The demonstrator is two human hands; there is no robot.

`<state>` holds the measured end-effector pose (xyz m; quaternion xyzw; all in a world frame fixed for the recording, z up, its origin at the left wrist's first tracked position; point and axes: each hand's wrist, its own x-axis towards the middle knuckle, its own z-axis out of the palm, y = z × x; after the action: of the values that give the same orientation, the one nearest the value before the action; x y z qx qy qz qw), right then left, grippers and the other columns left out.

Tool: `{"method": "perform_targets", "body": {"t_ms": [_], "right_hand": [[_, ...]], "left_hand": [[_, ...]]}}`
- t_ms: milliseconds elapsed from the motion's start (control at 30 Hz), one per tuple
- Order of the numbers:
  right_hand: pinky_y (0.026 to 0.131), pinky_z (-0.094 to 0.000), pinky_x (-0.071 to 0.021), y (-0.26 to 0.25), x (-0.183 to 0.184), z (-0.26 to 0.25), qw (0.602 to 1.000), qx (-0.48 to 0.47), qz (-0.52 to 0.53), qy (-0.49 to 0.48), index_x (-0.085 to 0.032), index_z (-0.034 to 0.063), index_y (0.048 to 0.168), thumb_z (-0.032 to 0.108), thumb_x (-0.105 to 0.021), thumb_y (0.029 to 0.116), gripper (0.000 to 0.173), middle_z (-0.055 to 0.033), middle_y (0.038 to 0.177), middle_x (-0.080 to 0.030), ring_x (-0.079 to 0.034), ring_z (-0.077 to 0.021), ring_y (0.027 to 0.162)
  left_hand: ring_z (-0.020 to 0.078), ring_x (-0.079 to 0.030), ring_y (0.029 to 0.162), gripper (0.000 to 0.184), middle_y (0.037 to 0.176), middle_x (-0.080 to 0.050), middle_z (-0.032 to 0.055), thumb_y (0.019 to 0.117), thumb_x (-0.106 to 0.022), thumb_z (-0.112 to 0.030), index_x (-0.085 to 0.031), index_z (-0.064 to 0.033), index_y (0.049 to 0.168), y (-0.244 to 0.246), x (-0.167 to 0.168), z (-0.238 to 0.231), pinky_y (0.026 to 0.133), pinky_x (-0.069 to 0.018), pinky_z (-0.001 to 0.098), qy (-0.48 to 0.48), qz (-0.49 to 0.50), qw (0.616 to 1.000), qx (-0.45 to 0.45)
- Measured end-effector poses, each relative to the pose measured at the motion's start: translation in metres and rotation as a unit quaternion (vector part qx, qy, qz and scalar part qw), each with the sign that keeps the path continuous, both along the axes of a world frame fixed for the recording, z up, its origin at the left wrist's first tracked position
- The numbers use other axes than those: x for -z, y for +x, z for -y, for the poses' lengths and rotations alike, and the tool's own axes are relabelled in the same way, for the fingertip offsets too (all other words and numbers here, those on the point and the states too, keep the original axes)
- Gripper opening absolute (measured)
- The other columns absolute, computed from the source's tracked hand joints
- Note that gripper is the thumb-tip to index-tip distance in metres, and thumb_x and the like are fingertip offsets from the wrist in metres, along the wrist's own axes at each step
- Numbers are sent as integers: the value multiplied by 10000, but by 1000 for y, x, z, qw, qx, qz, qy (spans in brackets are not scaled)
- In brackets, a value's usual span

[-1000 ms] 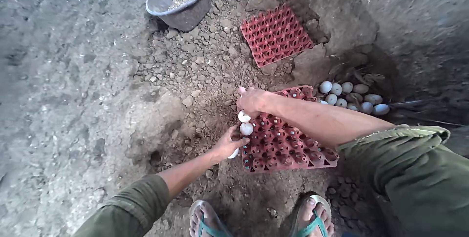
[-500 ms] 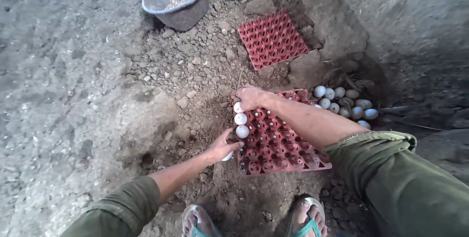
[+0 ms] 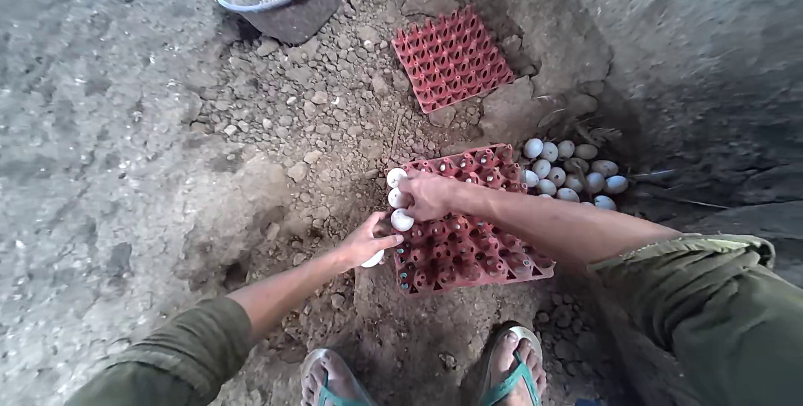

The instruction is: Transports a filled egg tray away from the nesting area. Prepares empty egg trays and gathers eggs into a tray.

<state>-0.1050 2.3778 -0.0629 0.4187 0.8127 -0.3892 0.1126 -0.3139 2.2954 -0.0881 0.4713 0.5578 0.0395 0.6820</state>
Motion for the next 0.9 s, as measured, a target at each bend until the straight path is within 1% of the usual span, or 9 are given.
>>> {"method": "perform_targets", "body": {"t_ms": [100,200,300,367,400,500,600,700,900], "right_hand": [[945,-557,-522,4,3,20,999,-11,-30,27,-701,103,1193,374,-595,1010,344,-169,1254,-621,-638,-341,1122],[987,-550,-504,6,5,30,997,-9,-56,56,-655,158,1356,380,-511,1046,408,-161,1301,-624,-613,-339,1203],[969,-539,-495,9,18,32,988,25,-131,76,-726,80,1194,300,-491,1054,351,-160,1142,-706,-655,-325,1130],[882,-565,-526,13,21,22,983,85,-155,56,-724,53,1037,307,-462,1072,367,-154,991,-719,-692,-322,991],[848,-581,-534,17,19,14,978,121,-163,52,-724,48,1024,326,-447,1081,397,-158,943,-717,-698,-328,936],[801,-575,-542,44,2,-16,958,207,-175,91,-718,38,1008,339,-431,1086,423,-161,888,-712,-706,-325,860],[719,-532,-517,79,-16,-38,935,265,-168,165,-677,29,924,323,-439,1076,407,-142,801,-656,-660,-292,761],[750,-536,-530,117,-31,-52,926,270,-139,225,-699,28,965,318,-448,1078,400,-152,840,-689,-685,-300,800],[746,-519,-525,187,-57,-62,898,295,-101,311,-694,17,966,330,-448,1075,413,-165,847,-687,-683,-297,799]], "left_hand": [[163,-672,845,543,1233,-633,121,1047,-575,-340,-406,-116,1512,-6,-2,-4,715,-584,338,26,-24,999,7],[191,-670,843,448,1196,-639,156,1112,-396,-378,-532,-59,1395,-9,-10,-17,739,-578,370,47,-80,996,-11],[161,-628,778,517,1029,-637,112,1127,-307,-412,-613,-6,1221,-7,-20,-43,715,-542,325,18,-101,989,-104],[141,-611,687,522,862,-628,58,1119,-305,-448,-621,-38,1049,-6,-24,-66,651,-532,289,10,-59,982,-177],[130,-606,669,486,829,-625,36,1115,-313,-438,-609,-69,1001,-4,-26,-75,632,-527,275,11,-28,980,-197],[128,-614,757,228,912,-598,35,1074,-361,-240,-541,-104,1101,11,-40,-89,711,-547,292,48,50,984,-162],[211,-627,978,371,1143,-593,156,967,-468,-88,-454,-28,1333,35,-47,-93,860,-542,403,131,-5,991,9],[354,-590,1182,449,1421,-487,214,978,-672,-211,-486,-93,1369,61,-47,-92,933,-506,579,200,-123,958,166],[314,-594,1171,483,1369,-512,164,918,-778,-285,-563,-114,1316,79,-29,-89,960,-523,533,296,-144,917,226]]}}
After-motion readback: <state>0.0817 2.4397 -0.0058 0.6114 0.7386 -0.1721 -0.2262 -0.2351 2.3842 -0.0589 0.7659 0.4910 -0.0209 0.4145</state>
